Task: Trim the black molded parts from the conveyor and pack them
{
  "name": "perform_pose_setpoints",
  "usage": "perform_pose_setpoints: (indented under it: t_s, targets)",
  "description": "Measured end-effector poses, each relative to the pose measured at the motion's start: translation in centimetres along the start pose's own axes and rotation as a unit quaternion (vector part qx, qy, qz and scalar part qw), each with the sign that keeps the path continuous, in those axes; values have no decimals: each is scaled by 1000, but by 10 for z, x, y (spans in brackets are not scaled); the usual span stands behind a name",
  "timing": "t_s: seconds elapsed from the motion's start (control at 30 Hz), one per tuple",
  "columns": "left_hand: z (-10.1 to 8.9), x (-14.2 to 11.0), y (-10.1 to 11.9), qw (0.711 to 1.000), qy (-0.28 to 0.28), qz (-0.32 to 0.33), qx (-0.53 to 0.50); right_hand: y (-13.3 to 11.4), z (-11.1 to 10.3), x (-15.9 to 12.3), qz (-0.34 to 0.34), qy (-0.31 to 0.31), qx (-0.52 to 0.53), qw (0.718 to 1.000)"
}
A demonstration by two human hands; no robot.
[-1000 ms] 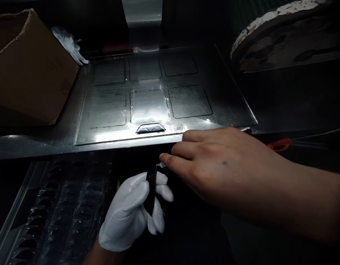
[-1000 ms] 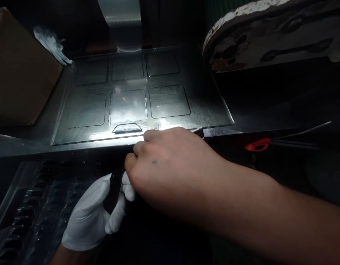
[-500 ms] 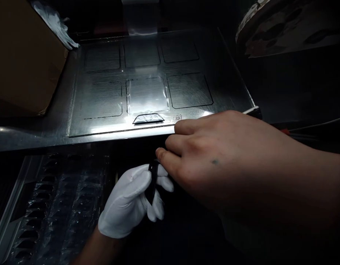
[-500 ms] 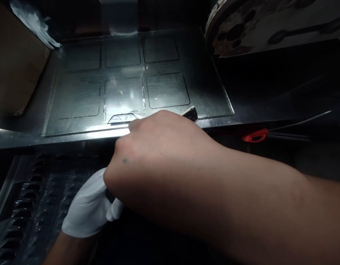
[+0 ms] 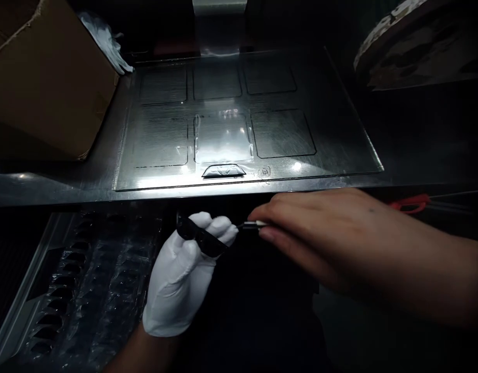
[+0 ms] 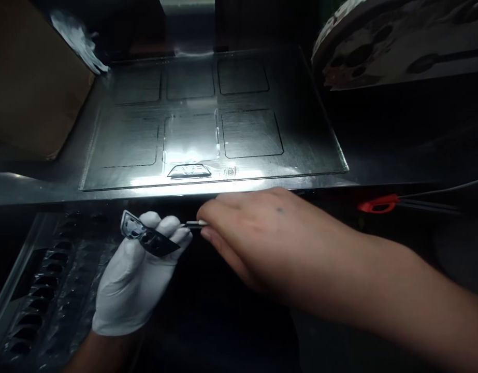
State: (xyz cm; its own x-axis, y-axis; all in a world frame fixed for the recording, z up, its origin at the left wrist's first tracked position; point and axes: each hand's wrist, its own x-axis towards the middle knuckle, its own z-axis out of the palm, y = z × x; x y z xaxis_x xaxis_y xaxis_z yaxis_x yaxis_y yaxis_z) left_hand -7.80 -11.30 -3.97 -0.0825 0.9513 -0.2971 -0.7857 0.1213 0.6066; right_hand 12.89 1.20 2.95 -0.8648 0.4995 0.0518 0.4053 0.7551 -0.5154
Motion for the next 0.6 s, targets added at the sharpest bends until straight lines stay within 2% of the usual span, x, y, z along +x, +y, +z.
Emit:
perform_pose_setpoints:
  t_s: [0.1, 0.6]
  targets:
    - [1, 0, 0, 1000, 8, 28, 3, -7, 8, 1, 6, -41, -8, 999]
    - [2, -6, 1, 999, 17, 37, 35, -17, 17, 6, -29, -56, -80, 995]
